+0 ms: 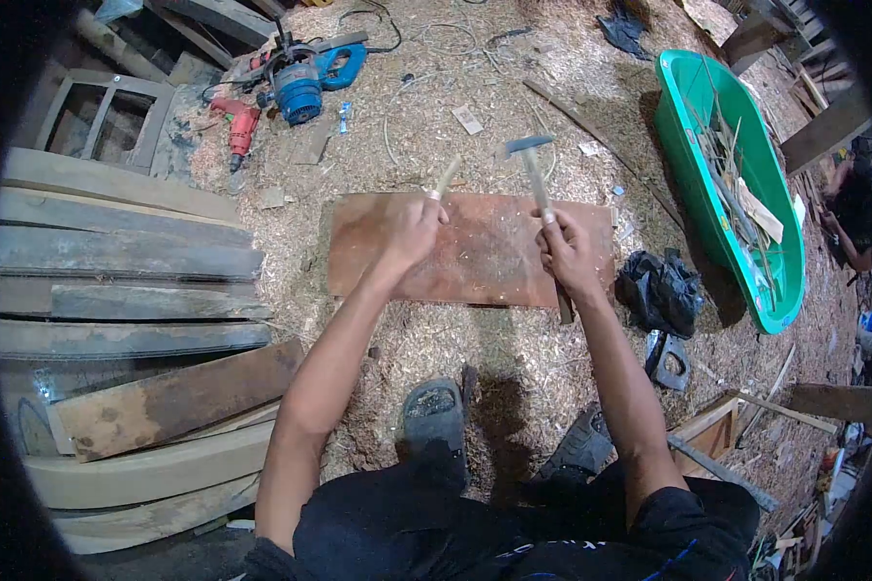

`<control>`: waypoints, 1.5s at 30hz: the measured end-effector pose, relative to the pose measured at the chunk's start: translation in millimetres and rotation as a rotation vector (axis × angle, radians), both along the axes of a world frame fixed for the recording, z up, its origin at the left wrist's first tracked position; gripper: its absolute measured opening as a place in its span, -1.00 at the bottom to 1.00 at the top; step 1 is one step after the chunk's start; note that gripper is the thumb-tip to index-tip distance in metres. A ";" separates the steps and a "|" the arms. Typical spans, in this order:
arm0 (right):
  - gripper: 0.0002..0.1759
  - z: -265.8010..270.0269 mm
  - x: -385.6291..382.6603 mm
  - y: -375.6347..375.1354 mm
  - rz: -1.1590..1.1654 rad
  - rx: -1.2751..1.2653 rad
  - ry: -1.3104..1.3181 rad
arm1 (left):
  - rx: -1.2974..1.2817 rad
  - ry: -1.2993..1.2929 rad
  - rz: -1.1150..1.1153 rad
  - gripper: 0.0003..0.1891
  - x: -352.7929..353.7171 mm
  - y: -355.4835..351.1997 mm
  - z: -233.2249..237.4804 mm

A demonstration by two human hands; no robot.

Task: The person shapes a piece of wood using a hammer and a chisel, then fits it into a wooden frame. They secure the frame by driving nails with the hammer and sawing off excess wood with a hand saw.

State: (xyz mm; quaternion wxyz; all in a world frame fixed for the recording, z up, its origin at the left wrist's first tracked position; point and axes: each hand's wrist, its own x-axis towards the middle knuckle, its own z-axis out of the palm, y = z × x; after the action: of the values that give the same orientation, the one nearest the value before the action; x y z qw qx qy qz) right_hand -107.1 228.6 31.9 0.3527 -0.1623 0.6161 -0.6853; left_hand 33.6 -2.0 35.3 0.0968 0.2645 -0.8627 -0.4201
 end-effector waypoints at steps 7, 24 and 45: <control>-0.68 -5.7 15.1 -6.2 -0.092 0.150 0.083 | -0.267 -0.091 0.001 -0.61 0.2 30.2 40.1; -0.70 27.6 39.0 -40.2 -0.267 -0.437 -0.299 | -0.199 0.078 -0.112 -0.67 0.9 76.9 52.7; -0.62 4.6 35.6 -46.5 -0.265 -0.501 -0.281 | 0.039 0.115 -0.067 -0.65 6.8 86.2 50.8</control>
State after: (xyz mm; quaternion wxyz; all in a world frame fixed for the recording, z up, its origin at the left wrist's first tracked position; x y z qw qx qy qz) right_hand -71.4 182.2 36.5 0.2911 -0.0662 0.3889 -0.8716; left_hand 40.4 84.2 86.1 0.1268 0.2129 -0.8556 -0.4544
